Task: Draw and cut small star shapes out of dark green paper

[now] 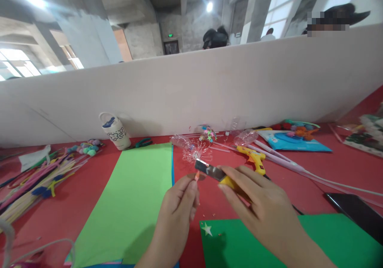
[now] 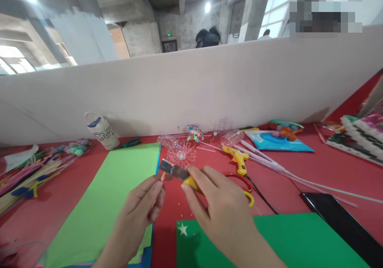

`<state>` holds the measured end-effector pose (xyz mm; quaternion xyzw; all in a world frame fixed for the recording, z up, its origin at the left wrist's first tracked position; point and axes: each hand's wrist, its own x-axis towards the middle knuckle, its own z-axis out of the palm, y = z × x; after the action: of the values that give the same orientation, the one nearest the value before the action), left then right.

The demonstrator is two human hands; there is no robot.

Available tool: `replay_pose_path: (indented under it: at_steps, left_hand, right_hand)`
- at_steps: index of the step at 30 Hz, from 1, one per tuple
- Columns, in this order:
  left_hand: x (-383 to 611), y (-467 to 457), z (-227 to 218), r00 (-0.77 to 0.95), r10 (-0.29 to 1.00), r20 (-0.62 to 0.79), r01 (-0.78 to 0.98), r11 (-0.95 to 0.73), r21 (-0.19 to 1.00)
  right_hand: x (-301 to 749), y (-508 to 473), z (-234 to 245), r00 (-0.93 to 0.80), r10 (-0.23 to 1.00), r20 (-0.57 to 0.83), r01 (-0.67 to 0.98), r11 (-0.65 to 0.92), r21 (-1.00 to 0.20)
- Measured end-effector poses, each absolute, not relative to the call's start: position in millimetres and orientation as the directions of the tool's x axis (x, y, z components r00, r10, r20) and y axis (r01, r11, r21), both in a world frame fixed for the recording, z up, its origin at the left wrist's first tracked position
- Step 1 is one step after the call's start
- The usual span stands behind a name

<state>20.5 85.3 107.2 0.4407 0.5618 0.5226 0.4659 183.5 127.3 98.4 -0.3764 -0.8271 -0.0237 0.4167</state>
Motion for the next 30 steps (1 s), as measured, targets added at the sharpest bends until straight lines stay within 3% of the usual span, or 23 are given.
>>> replay_pose_path:
  at_steps: [7,16,30]
  left_hand:
    - [19.1,83.3,105.7,-0.136,0.990,-0.026,-0.043,0.021,0.999]
    - [19.1,81.3,101.9,-0.115,0.991,-0.073,-0.093,0.063,0.994]
    - [17.3,79.1,105.5,-0.123,0.992,0.024,-0.012,-0.026,1.000]
  right_hand:
    - [180.5,118.3,101.9,-0.489,0.550,0.677,0.557,0.794,-0.243]
    - [179.5,119.2,104.7,-0.503,0.556,0.662,0.538,0.801,-0.264]
    - [181.0,118.9,103.4,-0.498,0.549,0.671,0.537,0.803,-0.258]
